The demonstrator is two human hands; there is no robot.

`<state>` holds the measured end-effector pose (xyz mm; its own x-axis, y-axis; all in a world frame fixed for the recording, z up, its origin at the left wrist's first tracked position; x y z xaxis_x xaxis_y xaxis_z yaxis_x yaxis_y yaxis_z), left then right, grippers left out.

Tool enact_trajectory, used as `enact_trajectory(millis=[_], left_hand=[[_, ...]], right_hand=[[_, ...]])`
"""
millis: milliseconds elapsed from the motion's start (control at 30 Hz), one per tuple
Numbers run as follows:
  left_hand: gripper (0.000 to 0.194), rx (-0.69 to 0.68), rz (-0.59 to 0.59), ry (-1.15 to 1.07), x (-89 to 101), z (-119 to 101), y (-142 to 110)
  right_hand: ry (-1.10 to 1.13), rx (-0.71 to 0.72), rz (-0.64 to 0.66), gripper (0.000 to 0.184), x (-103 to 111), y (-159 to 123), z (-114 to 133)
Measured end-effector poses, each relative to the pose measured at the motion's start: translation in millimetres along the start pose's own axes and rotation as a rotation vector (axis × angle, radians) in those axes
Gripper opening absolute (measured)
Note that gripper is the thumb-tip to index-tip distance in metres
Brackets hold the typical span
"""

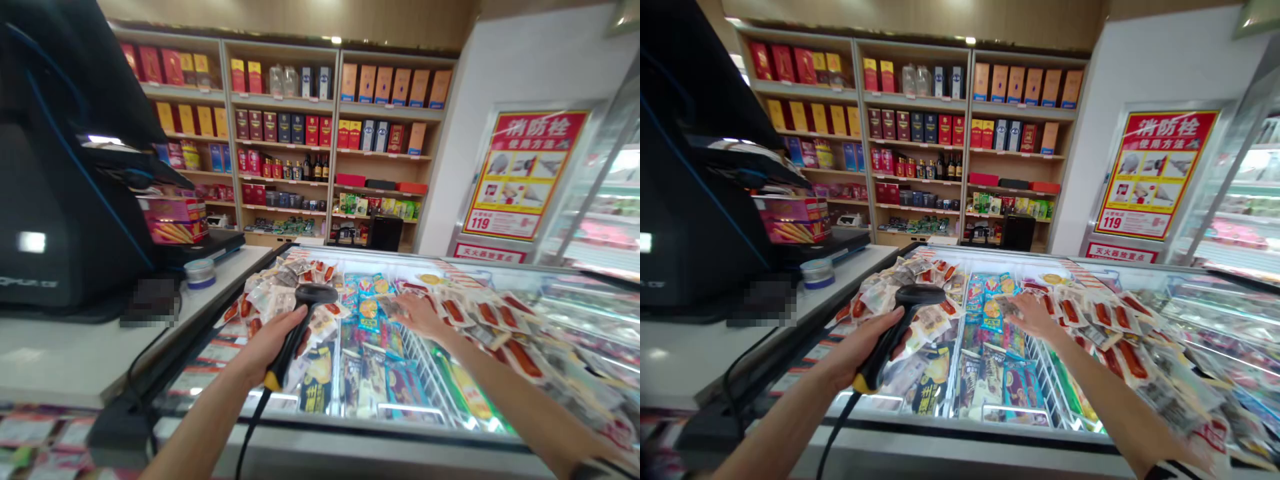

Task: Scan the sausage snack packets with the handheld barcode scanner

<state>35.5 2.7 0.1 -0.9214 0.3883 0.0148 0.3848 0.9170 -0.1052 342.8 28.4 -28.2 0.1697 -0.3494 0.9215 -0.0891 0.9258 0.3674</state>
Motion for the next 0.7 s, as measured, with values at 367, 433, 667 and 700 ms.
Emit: enact_trajectory(millis=[367,433,667,700], left_hand=[[0.036,-0.07,0.035,0.065,-15.4,-18.9,-34.1],[0.036,-0.072,0.044,0.068,-15.0,-19.5,-35.9],[0.034,-0.07,0.082,0.092,-23.3,-17.9,-28.9],[0.034,-0.069,0.082,0.093,-24.8,-17.3,-28.3]], right_hand=[[-0.137,-0.231,-0.032,0.038,-8.9,-5.6,36.8],[-0.082,-0.149,-0.017,0.034,-10.0,-10.4,47.5],[0.134,-0.348,0.049,0.046,-6.5,-8.6,47.6],[0.143,-0.352,0.063,0.05,-8.8,-5.3,50.9]])
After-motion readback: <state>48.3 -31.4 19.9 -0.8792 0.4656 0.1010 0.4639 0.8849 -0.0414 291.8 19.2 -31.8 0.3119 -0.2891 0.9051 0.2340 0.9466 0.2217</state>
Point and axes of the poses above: each hand's wrist, its own y-axis towards the middle knuckle, its own x-axis out of the back of the hand, z = x × y, the point moved 8 cm from there along y, towards the middle knuckle, and after that the axes turned 12 degrees about y, right-handed, at the moved point
